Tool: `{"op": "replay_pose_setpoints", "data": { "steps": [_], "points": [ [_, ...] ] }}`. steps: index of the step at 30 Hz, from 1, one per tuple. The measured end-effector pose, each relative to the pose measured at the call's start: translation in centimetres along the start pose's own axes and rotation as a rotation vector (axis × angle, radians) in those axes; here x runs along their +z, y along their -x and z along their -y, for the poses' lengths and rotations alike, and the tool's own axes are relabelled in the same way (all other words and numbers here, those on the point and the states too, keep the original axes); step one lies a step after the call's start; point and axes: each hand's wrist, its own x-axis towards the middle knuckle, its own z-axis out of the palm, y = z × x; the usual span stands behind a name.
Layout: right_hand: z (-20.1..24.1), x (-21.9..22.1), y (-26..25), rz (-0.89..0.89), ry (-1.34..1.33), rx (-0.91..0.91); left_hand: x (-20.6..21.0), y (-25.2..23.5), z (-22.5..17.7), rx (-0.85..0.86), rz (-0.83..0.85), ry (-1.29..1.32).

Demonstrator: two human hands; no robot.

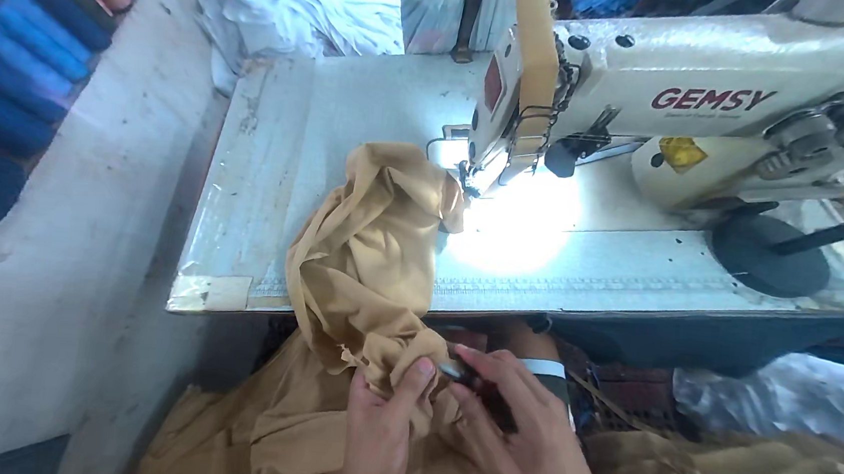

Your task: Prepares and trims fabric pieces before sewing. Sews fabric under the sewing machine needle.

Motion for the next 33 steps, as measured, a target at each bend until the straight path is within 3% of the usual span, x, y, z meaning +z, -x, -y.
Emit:
{"op": "replay_pose_setpoints", "data": {
  "steps": [5, 8, 14, 18, 20, 22, 24, 25, 27, 30, 33],
  "points": [
    [-0.3, -2.7, -1.4, -0.08, -0.118, 0.071, -0.7, -0.2, 0.5, -0.019, -0.009, -0.054],
    [0.0, -2.7, -1.5, 0.059, -0.189, 0.105, -0.7, 0.2, 0.5, -0.02, -0.008, -0.039],
    [-0.6, -0.1, -1.3, 0.134, -0.048, 0.039, -0.8, 0.4, 0.6, 0.037, 0.029, -0.055],
    [-1.0, -1.0, -1.7, 0.094, 0.004, -0.024, -1.4, 0.3, 0.4, 0.052, 0.037, -0.078],
    [-1.7, -2.7, -2.2, -0.01, -0.135, 0.044, -2.0, 0.0, 0.1, 0.052, 0.016, -0.067],
    [-2.2, -4.6, -2.9, -0.117, -0.497, 0.133, -2.5, -0.2, -0.3, 0.05, -0.008, -0.066],
    [-2.1, -5.6, -3.5, -0.132, -0.959, 0.245, -2.7, -0.3, -1.0, 0.048, -0.013, -0.098],
    [-2.0, -5.6, -3.6, -0.076, -1.053, 0.29, -2.6, -0.4, -1.4, 0.06, 0.0, -0.12],
    [-1.9, -4.4, -3.4, 0.101, -0.87, 0.262, -2.2, -0.8, -2.3, 0.124, 0.06, -0.166],
    [-2.6, -1.4, -3.8, 0.346, -0.267, 0.032, -1.3, -2.2, -4.6, 0.266, 0.201, -0.254],
    [-3.7, 0.0, -5.1, 0.382, 0.054, -0.183, -0.1, -4.9, -7.8, 0.387, 0.288, -0.283]
  ]
}}
